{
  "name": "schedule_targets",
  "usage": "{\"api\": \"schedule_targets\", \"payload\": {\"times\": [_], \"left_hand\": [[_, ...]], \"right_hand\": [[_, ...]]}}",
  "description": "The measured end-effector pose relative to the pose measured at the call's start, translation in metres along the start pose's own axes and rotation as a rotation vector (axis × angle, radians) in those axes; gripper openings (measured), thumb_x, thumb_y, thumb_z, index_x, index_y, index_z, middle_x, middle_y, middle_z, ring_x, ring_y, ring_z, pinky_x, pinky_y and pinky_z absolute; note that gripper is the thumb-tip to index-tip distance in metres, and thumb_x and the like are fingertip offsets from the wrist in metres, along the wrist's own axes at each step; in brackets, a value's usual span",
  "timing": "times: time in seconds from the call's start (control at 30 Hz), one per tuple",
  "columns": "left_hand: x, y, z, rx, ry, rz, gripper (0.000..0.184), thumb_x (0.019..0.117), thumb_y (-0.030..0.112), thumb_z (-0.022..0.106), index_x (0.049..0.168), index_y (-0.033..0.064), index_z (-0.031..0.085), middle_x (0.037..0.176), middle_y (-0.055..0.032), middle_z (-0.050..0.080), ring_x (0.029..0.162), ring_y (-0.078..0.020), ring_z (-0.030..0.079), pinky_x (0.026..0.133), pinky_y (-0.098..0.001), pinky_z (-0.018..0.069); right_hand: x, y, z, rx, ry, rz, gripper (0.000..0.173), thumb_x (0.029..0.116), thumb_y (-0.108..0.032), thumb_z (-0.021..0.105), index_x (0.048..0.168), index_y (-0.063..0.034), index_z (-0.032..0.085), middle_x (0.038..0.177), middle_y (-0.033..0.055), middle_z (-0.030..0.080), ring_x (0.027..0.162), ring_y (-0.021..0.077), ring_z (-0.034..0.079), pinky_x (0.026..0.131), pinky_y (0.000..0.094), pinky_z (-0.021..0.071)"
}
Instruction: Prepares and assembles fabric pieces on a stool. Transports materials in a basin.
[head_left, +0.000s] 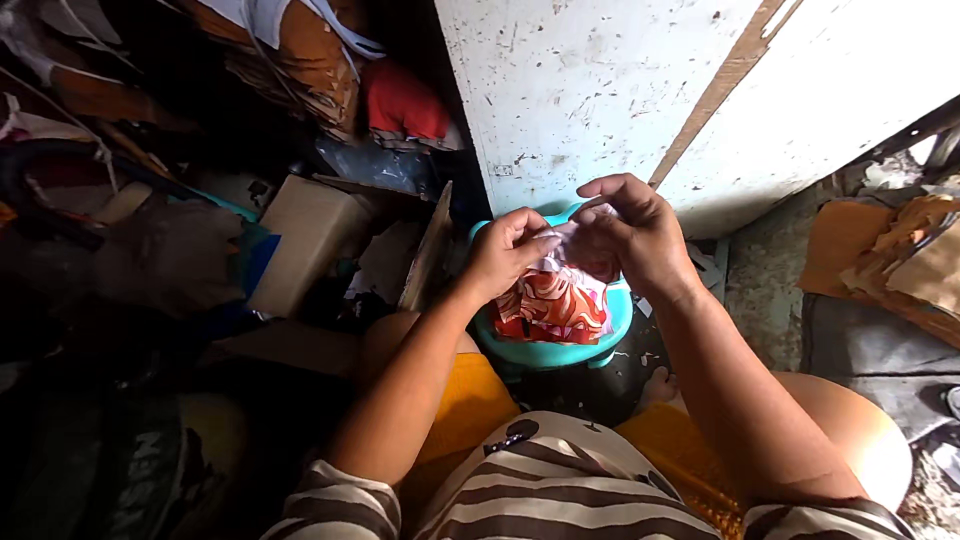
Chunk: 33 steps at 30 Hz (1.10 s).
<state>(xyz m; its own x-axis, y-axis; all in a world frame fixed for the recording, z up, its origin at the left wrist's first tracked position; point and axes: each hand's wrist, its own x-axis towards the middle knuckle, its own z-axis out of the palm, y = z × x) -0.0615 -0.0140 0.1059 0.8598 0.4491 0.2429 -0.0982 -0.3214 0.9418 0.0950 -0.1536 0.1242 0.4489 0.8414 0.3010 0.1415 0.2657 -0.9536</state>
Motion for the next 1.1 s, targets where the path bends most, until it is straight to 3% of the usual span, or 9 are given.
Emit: {"api": "schedule_targets", "payload": {"times": [0.1, 0.3, 0.5, 0.57, 0.7, 0.8, 0.9, 1.0, 1.1], "left_hand": [[-0.005, -0.002, -0.008, -0.038, 0.064, -0.051, 0.013, 0.1017, 0.013, 0.062, 0.101, 0.0005, 0.065, 0.083, -0.0049, 0.068, 0.072, -0.0093, 0.067, 0.068, -0.027, 0.0593], [-0.021, -0.013, -0.018, 0.118, 0.04, -0.095, 0.009, 0.0998, 0.01, 0.063, 0.101, 0.0024, 0.068, 0.087, -0.0051, 0.069, 0.079, -0.0094, 0.066, 0.076, -0.0292, 0.0569], [-0.031, -0.028, -0.015, 0.266, 0.035, -0.296, 0.015, 0.1011, 0.014, 0.065, 0.111, 0.0034, 0.066, 0.094, -0.0107, 0.071, 0.077, -0.0172, 0.069, 0.073, -0.0366, 0.0589], [-0.032, -0.039, -0.014, 0.408, 0.031, -0.33, 0.026, 0.1011, 0.021, 0.066, 0.12, 0.002, 0.063, 0.099, -0.0152, 0.071, 0.084, -0.0245, 0.07, 0.08, -0.0455, 0.0575], [-0.036, -0.052, -0.011, 0.531, 0.049, -0.161, 0.043, 0.0848, 0.011, 0.082, 0.123, 0.0057, 0.064, 0.127, -0.0163, 0.062, 0.114, -0.0303, 0.061, 0.096, -0.0497, 0.0522], [-0.034, -0.055, 0.004, 0.57, 0.031, -0.019, 0.037, 0.0795, 0.024, 0.087, 0.11, 0.0098, 0.071, 0.13, -0.0145, 0.061, 0.125, -0.0325, 0.055, 0.105, -0.0532, 0.045], [-0.031, -0.055, 0.024, 0.63, -0.01, -0.029, 0.056, 0.0794, 0.04, 0.087, 0.122, 0.0081, 0.067, 0.143, -0.018, 0.052, 0.133, -0.037, 0.048, 0.113, -0.0576, 0.0365], [-0.026, -0.048, 0.023, 0.659, -0.011, -0.009, 0.053, 0.0843, 0.032, 0.083, 0.128, 0.0071, 0.067, 0.148, -0.018, 0.05, 0.138, -0.0376, 0.046, 0.115, -0.0586, 0.0356], [-0.02, -0.041, 0.016, 0.631, -0.035, 0.056, 0.029, 0.0928, 0.015, 0.073, 0.119, 0.0026, 0.072, 0.134, -0.0152, 0.064, 0.129, -0.0313, 0.058, 0.111, -0.0556, 0.0418]], "right_hand": [[-0.009, 0.013, 0.004, -0.039, -0.126, 0.191, 0.041, 0.0947, -0.009, 0.067, 0.133, -0.0116, 0.053, 0.101, 0.0063, 0.069, 0.077, 0.0142, 0.068, 0.066, 0.0314, 0.0598], [-0.015, 0.028, 0.0, -0.037, -0.173, 0.368, 0.028, 0.0942, 0.001, 0.066, 0.12, -0.0076, 0.059, 0.091, 0.0087, 0.069, 0.067, 0.0147, 0.066, 0.057, 0.0295, 0.0575], [-0.016, 0.05, -0.012, -0.256, -0.093, 0.429, 0.03, 0.0937, -0.004, 0.072, 0.121, -0.0027, 0.059, 0.091, 0.0122, 0.07, 0.073, 0.0189, 0.067, 0.067, 0.0374, 0.0587], [-0.017, 0.066, -0.016, -0.35, -0.097, 0.488, 0.04, 0.0958, -0.008, 0.071, 0.131, 0.0007, 0.054, 0.098, 0.0196, 0.067, 0.08, 0.0269, 0.066, 0.075, 0.0478, 0.0571], [-0.022, 0.073, -0.019, -0.402, -0.118, 0.538, 0.056, 0.0885, 0.001, 0.073, 0.139, 0.0003, 0.048, 0.095, 0.0201, 0.065, 0.079, 0.0281, 0.065, 0.076, 0.0492, 0.0571], [-0.022, 0.069, -0.017, -0.412, -0.11, 0.503, 0.053, 0.0889, 0.005, 0.07, 0.138, -0.0021, 0.05, 0.092, 0.0185, 0.066, 0.075, 0.0267, 0.065, 0.072, 0.0472, 0.057], [-0.02, 0.058, -0.01, -0.323, -0.132, 0.404, 0.047, 0.0916, 0.003, 0.068, 0.135, -0.0047, 0.051, 0.091, 0.0149, 0.067, 0.074, 0.0222, 0.067, 0.07, 0.042, 0.059], [-0.018, 0.04, 0.002, -0.303, -0.197, 0.234, 0.048, 0.089, 0.003, 0.069, 0.134, -0.0031, 0.053, 0.096, 0.0142, 0.071, 0.08, 0.0221, 0.07, 0.075, 0.0429, 0.0606], [-0.009, 0.024, 0.004, -0.38, -0.22, 0.102, 0.046, 0.0888, 0.003, 0.068, 0.133, 0.0009, 0.056, 0.098, 0.0141, 0.073, 0.086, 0.0226, 0.072, 0.082, 0.0453, 0.0602]]}}
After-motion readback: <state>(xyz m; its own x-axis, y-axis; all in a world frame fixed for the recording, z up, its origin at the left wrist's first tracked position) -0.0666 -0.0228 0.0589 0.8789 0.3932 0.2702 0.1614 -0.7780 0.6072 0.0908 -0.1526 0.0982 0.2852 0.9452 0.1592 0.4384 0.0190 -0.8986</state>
